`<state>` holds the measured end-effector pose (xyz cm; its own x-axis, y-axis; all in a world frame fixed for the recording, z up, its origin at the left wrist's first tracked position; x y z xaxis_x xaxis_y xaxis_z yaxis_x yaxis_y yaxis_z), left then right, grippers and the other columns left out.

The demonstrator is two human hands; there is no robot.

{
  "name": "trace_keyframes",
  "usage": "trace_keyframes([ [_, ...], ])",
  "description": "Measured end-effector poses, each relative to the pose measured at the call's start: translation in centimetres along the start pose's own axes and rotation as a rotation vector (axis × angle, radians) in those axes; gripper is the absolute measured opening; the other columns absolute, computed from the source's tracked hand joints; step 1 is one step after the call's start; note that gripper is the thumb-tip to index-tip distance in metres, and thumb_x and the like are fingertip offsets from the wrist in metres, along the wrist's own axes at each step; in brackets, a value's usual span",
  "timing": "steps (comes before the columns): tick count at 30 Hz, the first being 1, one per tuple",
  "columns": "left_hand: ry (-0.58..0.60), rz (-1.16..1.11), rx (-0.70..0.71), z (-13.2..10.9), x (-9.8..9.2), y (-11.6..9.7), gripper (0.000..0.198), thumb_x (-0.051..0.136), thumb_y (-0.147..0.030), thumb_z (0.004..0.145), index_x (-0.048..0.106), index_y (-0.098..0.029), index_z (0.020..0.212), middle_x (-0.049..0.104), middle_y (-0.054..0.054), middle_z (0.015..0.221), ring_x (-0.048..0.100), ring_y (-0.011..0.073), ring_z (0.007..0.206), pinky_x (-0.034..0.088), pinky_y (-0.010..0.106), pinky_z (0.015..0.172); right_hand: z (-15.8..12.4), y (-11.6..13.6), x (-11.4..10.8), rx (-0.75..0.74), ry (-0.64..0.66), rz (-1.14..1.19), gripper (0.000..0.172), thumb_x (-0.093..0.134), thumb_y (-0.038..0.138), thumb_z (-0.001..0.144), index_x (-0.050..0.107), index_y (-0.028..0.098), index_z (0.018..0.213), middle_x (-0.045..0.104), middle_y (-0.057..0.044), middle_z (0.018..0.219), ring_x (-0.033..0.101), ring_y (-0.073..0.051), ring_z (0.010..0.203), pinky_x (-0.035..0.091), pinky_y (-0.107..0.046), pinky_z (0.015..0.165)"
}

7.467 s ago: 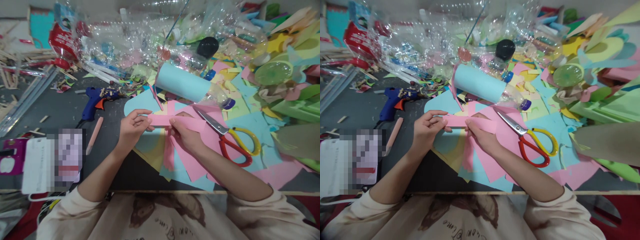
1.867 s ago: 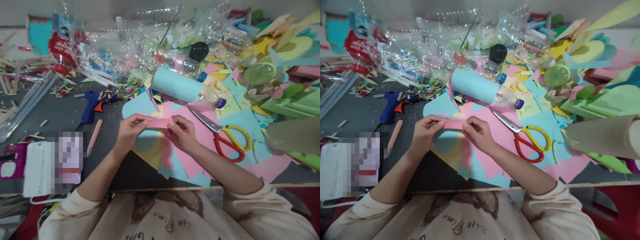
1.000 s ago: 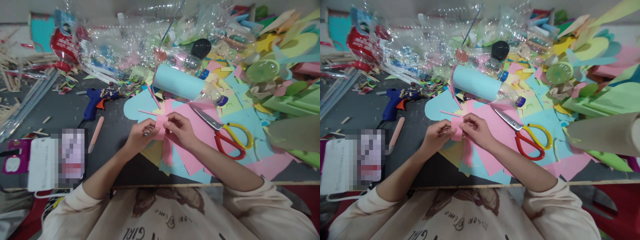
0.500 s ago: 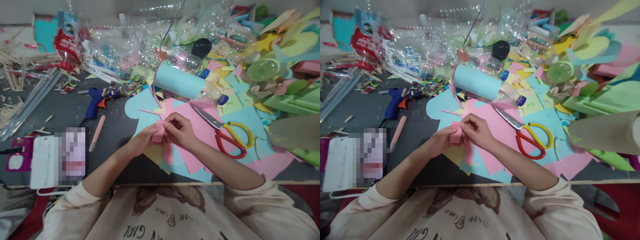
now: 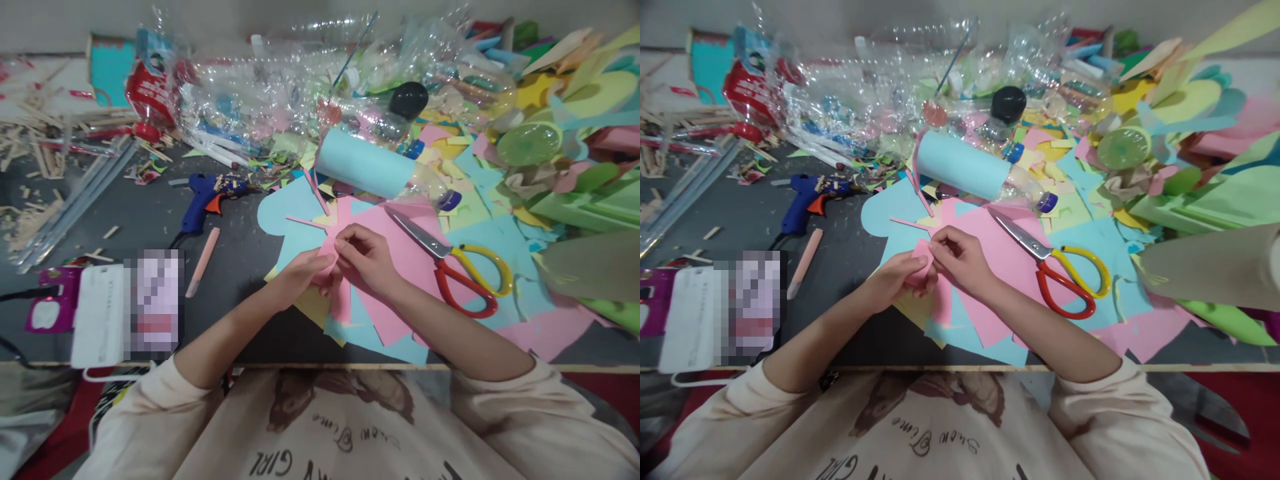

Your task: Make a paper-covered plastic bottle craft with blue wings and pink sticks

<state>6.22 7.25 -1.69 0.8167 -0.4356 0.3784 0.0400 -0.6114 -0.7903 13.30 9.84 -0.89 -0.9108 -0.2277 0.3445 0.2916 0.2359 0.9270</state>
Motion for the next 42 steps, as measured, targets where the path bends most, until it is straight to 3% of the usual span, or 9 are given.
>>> trace_keyframes([
  [6, -0.002, -0.056, -0.048, 0.0, -0.2, 0.7, 0.039, 0.061, -0.053, 0.075, 0.055, -0.015, 0.064, 0.055, -0.001, 0.056, 0.045, 0.0088, 0.049, 0.036, 0.024, 0.051, 0.0, 0.3, -0.4, -0.061, -0.024, 0.015, 0.028, 0.068, 0.042, 0.083, 0.054, 0.022, 0.071, 0.039, 0.01, 0.051, 0.042, -0.006, 0.038, 0.04, -0.021, 0.038],
  [13, 0.01, -0.105, -0.045, 0.0, -0.2, 0.9, 0.039, 0.064, -0.053, 0.075, 0.061, -0.014, 0.078, 0.055, -0.002, 0.057, 0.045, 0.008, 0.049, 0.034, 0.022, 0.049, 0.0, -0.1, -0.6, -0.069, -0.001, -0.007, 0.026, 0.066, 0.04, 0.086, 0.053, 0.022, 0.073, 0.044, 0.009, 0.054, 0.043, -0.006, 0.042, 0.041, -0.021, 0.043],
  [18, -0.018, -0.123, -0.036, 0.0, -0.5, 0.8, 0.039, 0.068, -0.052, 0.073, 0.059, -0.014, 0.077, 0.056, -0.002, 0.057, 0.046, 0.0082, 0.05, 0.036, 0.022, 0.05, 0.1, -0.2, -0.7, -0.052, -0.015, -0.031, 0.025, 0.066, 0.039, 0.085, 0.055, 0.02, 0.073, 0.043, 0.01, 0.051, 0.043, -0.007, 0.041, 0.039, -0.021, 0.044],
  [22, 0.066, -0.189, -0.049, 0.0, 0.2, 1.1, 0.037, 0.069, -0.048, 0.074, 0.061, -0.012, 0.073, 0.063, 0.003, 0.065, 0.055, 0.0113, 0.055, 0.043, 0.024, 0.055, 0.2, 0.0, -1.7, -0.055, -0.121, -0.059, 0.029, 0.068, 0.043, 0.082, 0.054, 0.02, 0.071, 0.044, 0.008, 0.055, 0.04, -0.006, 0.043, 0.036, -0.021, 0.042],
  [27, 0.149, -0.244, -0.081, -0.1, 0.7, 1.6, 0.042, 0.07, -0.048, 0.077, 0.065, -0.013, 0.099, 0.069, 0.004, 0.07, 0.061, 0.0126, 0.053, 0.046, 0.024, 0.055, 0.1, 0.9, -3.0, -0.1, -0.284, -0.148, 0.032, 0.069, 0.048, 0.079, 0.054, 0.021, 0.071, 0.046, 0.008, 0.059, 0.04, -0.006, 0.045, 0.035, -0.022, 0.043],
  [31, 0.162, -0.258, -0.09, -0.2, 0.6, 1.9, 0.042, 0.066, -0.048, 0.081, 0.065, -0.014, 0.106, 0.072, 0.004, 0.071, 0.064, 0.0137, 0.056, 0.048, 0.025, 0.058, 0.2, 1.0, -2.7, -0.079, -0.261, -0.16, 0.035, 0.066, 0.053, 0.08, 0.054, 0.021, 0.073, 0.045, 0.008, 0.053, 0.04, -0.007, 0.042, 0.035, -0.023, 0.043],
  [36, 0.135, -0.294, -0.045, -0.1, 0.5, 1.3, 0.03, 0.071, -0.036, 0.076, 0.07, -0.014, 0.096, 0.075, 0.009, 0.09, 0.07, 0.0199, 0.087, 0.05, 0.034, 0.089, 0.1, 1.6, -2.4, -0.111, -0.253, -0.269, 0.035, 0.066, 0.053, 0.08, 0.055, 0.021, 0.071, 0.049, 0.006, 0.057, 0.044, -0.008, 0.049, 0.037, -0.023, 0.046],
  [38, 0.134, -0.297, -0.035, 0.0, 0.6, 0.9, 0.026, 0.069, -0.036, 0.075, 0.07, -0.013, 0.088, 0.074, 0.008, 0.086, 0.069, 0.0199, 0.084, 0.051, 0.034, 0.087, 0.0, 1.5, -1.9, -0.111, -0.204, -0.288, 0.033, 0.065, 0.051, 0.082, 0.055, 0.021, 0.071, 0.049, 0.006, 0.055, 0.044, -0.008, 0.047, 0.037, -0.024, 0.046],
  [42, 0.077, -0.267, -0.072, 0.0, 0.3, 1.0, 0.029, 0.064, -0.042, 0.076, 0.065, -0.012, 0.074, 0.067, 0.005, 0.07, 0.063, 0.0161, 0.065, 0.05, 0.029, 0.068, -0.2, -0.2, -0.4, 0.005, -0.031, -0.175, 0.028, 0.06, 0.049, 0.087, 0.053, 0.023, 0.076, 0.044, 0.01, 0.045, 0.045, -0.01, 0.034, 0.037, -0.025, 0.038],
])
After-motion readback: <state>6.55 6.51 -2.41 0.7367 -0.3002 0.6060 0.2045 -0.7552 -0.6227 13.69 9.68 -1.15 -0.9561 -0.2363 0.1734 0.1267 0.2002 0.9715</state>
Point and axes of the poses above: each hand's wrist, its own z-axis towards the middle knuckle, its own x-axis out of the palm, y = z × x, the point moved 9 cm from there along z, towards the middle knuckle
